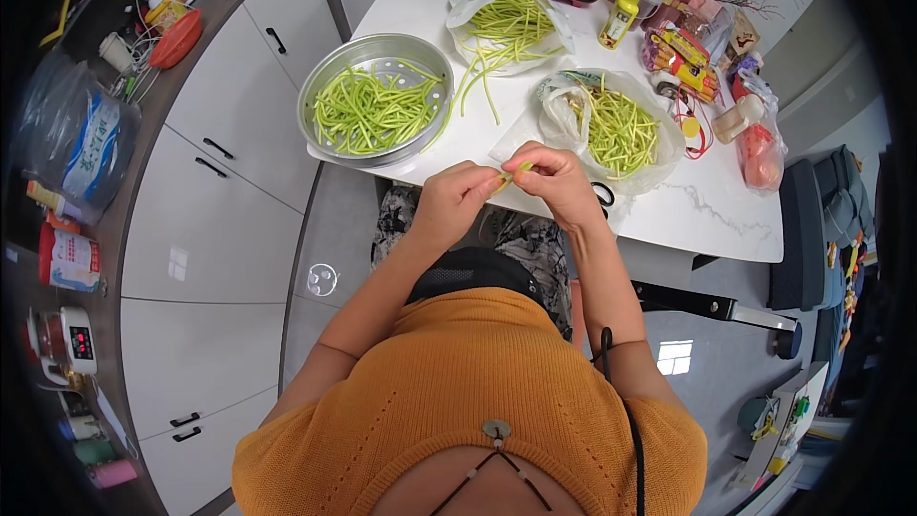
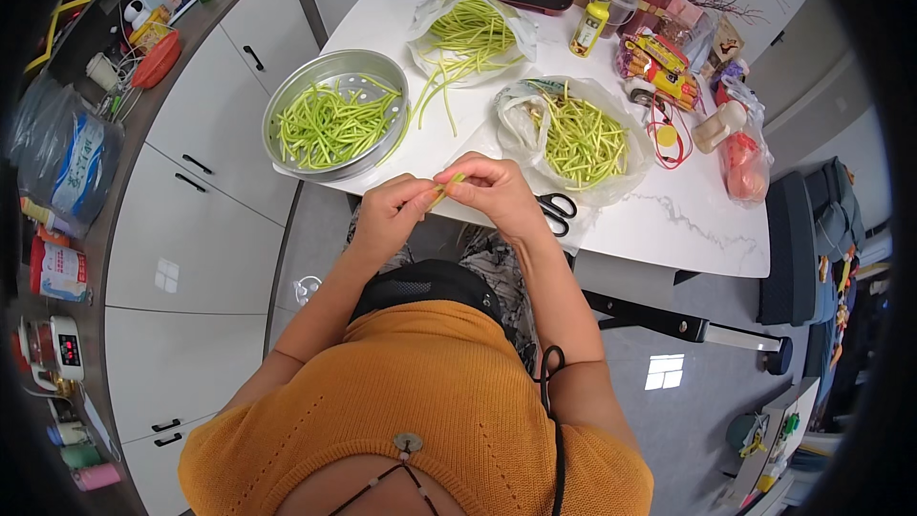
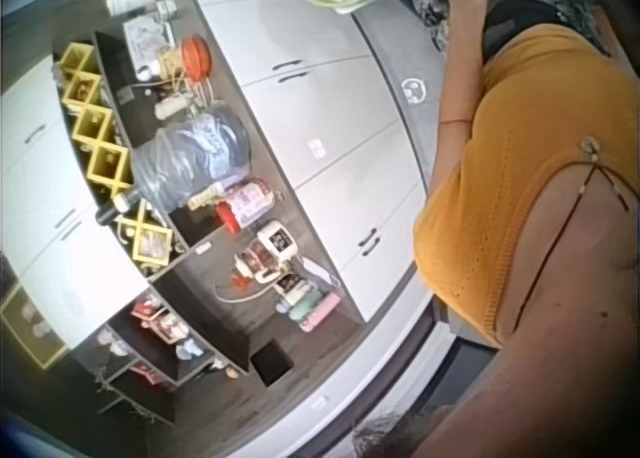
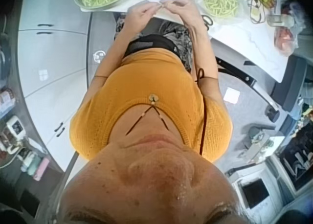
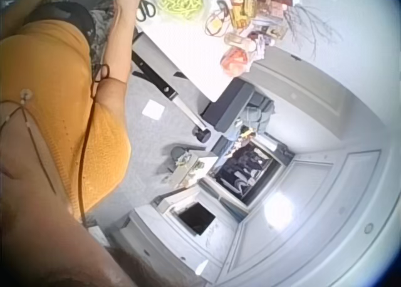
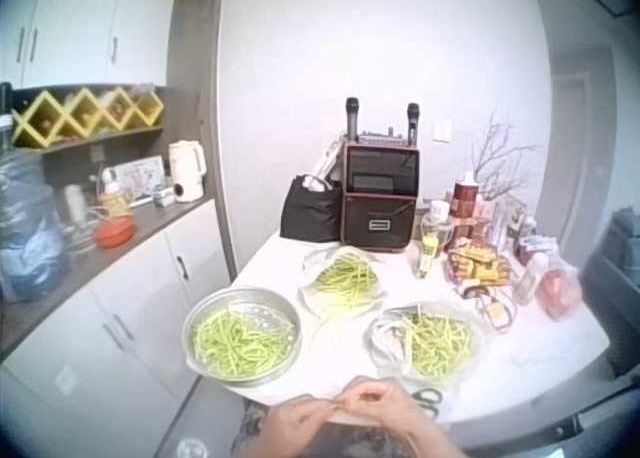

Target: The person prepares long green beans by hand on a kitchen counter, snapping off the ends and stripping the strings before placing the cleaned beans into a metal bowl.

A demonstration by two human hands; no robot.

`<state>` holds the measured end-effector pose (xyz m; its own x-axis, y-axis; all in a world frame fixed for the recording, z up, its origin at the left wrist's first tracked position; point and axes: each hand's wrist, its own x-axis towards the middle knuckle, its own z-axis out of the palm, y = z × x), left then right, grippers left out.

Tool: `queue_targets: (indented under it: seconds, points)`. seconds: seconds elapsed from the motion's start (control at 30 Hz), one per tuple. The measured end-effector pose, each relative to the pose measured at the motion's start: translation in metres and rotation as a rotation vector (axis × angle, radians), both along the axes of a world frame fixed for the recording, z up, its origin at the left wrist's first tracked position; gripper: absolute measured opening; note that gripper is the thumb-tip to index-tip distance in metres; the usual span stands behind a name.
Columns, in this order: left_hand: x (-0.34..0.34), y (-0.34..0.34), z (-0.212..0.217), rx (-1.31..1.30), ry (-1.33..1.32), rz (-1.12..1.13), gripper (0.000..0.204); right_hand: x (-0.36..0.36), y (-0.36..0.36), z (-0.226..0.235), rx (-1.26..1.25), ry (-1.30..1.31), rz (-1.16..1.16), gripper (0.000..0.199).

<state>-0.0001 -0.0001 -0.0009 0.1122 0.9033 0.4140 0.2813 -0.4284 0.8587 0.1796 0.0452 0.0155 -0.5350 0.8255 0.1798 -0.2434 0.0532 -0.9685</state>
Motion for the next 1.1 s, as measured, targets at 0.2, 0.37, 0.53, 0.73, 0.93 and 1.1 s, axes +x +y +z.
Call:
queue_targets:
  seconds: [0.2, 0.37, 0.53, 0.73, 0.93, 1.1]
  points:
    - [0.001, -0.001, 0.004, -0.124, -0.14, 0.045, 0.016, -0.011, -0.003, 0.005, -0.126, 0.02, -0.224, 0.015]
    - [0.001, -0.001, 0.003, -0.294, -0.245, 0.024, 0.018, -0.017, -0.005, 0.0, 0.201, -0.171, -0.484, 0.009]
    - [0.001, -0.001, 0.001, -0.384, -0.292, 0.011, 0.019, -0.021, -0.014, 0.007, 0.886, -0.592, -0.699, 0.012]
    - [-0.008, 0.007, -0.003, -0.388, -0.411, 0.081, 0.02, -0.021, -0.017, 0.011, 1.084, -0.7, -0.511, 0.015]
    - [-0.04, 0.026, -0.011, -0.232, -0.431, 0.261, 0.02, 0.012, 0.004, 0.013, 1.001, -0.806, -0.676, 0.013]
    - [-0.073, 0.04, -0.012, -0.111, -0.176, 0.493, 0.021, 0.069, 0.039, 0.008, 0.899, -0.987, -1.041, 0.011]
